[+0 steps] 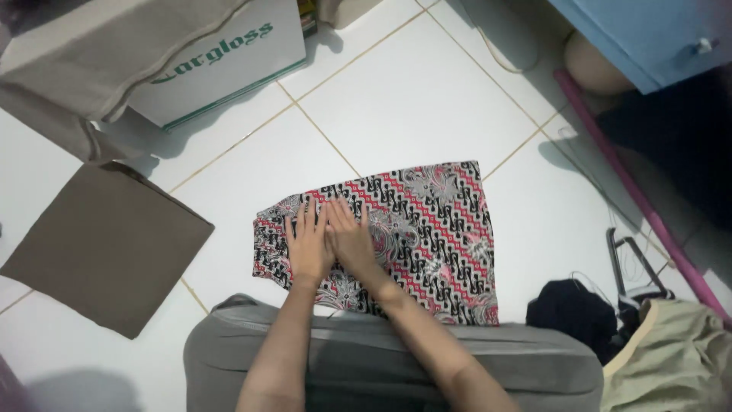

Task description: The person folds a patterned short-sleeved shirt on the floor. They smooth the fabric, fold the sleeves inward, fold the body in half, and then fold it into a compact rectangle.

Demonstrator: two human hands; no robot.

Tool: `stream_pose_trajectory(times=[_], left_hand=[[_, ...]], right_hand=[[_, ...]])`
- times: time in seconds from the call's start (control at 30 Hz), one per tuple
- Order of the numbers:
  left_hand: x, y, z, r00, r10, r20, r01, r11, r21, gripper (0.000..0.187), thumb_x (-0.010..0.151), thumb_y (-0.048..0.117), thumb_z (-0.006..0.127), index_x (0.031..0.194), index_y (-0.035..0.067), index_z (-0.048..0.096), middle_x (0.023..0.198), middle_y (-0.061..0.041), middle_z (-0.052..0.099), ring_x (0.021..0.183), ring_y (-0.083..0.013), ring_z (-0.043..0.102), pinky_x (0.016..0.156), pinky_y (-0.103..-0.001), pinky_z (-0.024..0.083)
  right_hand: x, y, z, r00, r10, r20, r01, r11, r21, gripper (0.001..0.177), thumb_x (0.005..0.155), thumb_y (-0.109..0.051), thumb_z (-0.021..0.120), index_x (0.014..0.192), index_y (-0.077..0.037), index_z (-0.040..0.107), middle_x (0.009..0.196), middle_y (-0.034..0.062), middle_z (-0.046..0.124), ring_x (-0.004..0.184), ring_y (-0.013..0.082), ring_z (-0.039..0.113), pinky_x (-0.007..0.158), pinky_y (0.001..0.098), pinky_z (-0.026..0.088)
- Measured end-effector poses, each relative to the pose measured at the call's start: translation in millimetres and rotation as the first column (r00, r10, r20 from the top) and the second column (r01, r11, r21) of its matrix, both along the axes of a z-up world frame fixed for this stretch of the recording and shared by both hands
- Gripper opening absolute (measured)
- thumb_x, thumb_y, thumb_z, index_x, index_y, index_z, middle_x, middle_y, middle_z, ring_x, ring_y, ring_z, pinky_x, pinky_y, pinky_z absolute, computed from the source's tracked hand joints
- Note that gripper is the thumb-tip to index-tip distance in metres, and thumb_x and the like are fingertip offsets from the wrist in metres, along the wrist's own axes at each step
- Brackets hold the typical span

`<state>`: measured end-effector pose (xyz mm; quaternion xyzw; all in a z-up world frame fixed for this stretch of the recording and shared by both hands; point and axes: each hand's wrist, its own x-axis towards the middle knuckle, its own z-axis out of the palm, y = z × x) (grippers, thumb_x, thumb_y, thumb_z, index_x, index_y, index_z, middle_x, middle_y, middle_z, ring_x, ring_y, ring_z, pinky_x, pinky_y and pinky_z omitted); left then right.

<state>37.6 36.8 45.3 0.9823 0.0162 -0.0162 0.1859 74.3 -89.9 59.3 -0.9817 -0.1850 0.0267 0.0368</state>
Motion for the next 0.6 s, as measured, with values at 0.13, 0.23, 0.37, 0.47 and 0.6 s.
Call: stream_pose_trajectory(times=[0.13, 0.23, 0.37, 0.47, 0.6], left_hand=[[-4.6, -2.1, -6.4, 0.997, 0.011, 0.081, -0.013, 1.0, 0.027, 0.065, 0.095, 0.027, 0.054, 0.157, 0.018, 0.038, 0.167, -0.011, 0.028, 0.152, -0.0299, 0.026, 0.125, -0.056, 0.012], [-1.1, -3.9, -2.9, 0.998, 0.023, 0.057, -0.024, 1.0, 0.019, 0.066, 0.094, 0.025, 0.052, 0.158, 0.018, 0.037, 0.167, -0.009, 0.027, 0.153, -0.0291, 0.026, 0.126, -0.055, 0.011], [-1.4, -1.9, -21.4, 0.996, 0.001, 0.091, -0.006, 0.999, 0.05, 0.063, 0.097, 0.025, 0.049, 0.157, 0.015, 0.036, 0.167, -0.011, 0.027, 0.152, -0.0295, 0.025, 0.125, -0.055, 0.011], [-2.3, -2.4, -17.2, 0.995, 0.002, 0.103, -0.008, 0.998, 0.055, 0.066, 0.094, 0.026, 0.051, 0.157, 0.016, 0.037, 0.166, -0.012, 0.026, 0.152, -0.0301, 0.026, 0.123, -0.056, 0.012], [-7.3, -6.0, -7.2, 0.992, 0.021, 0.125, -0.02, 1.0, -0.008, 0.066, 0.093, 0.027, 0.053, 0.157, 0.019, 0.038, 0.168, -0.01, 0.028, 0.152, -0.0292, 0.028, 0.125, -0.057, 0.014]], right_hand=[[0.0, -45.6, -21.5, 0.979, 0.109, 0.174, -0.114, 0.993, 0.02, 0.055, 0.102, -0.014, 0.052, 0.154, 0.0, 0.04, 0.158, 0.0167, 0.046, 0.144, 0.0327, 0.045, 0.117, 0.0677, 0.025], [26.6, -90.6, 39.4, 0.959, -0.271, -0.085, 0.274, 0.962, 0.02, 0.057, 0.101, -0.012, 0.044, 0.157, -0.008, 0.042, 0.16, 0.0084, 0.05, 0.136, 0.0283, 0.055, 0.119, 0.0591, 0.041], [35.7, -208.0, 12.4, 0.93, -0.361, -0.067, 0.364, 0.931, 0.033, 0.064, 0.099, -0.024, 0.04, 0.158, -0.007, 0.025, 0.166, 0.0115, 0.031, 0.154, 0.0297, 0.023, 0.12, 0.0679, 0.002], [36.9, -257.8, -23.2, 0.903, -0.427, 0.055, 0.426, 0.904, 0.026, 0.062, 0.103, -0.031, 0.034, 0.159, -0.007, 0.024, 0.165, 0.0103, 0.031, 0.152, 0.0317, 0.021, 0.118, 0.0678, -0.001], [15.6, -183.9, -29.7, 0.763, -0.619, 0.185, 0.64, 0.765, -0.077, 0.072, 0.104, -0.044, 0.03, 0.162, -0.002, 0.024, 0.167, 0.0074, 0.033, 0.159, 0.0292, 0.02, 0.12, 0.0683, 0.005]])
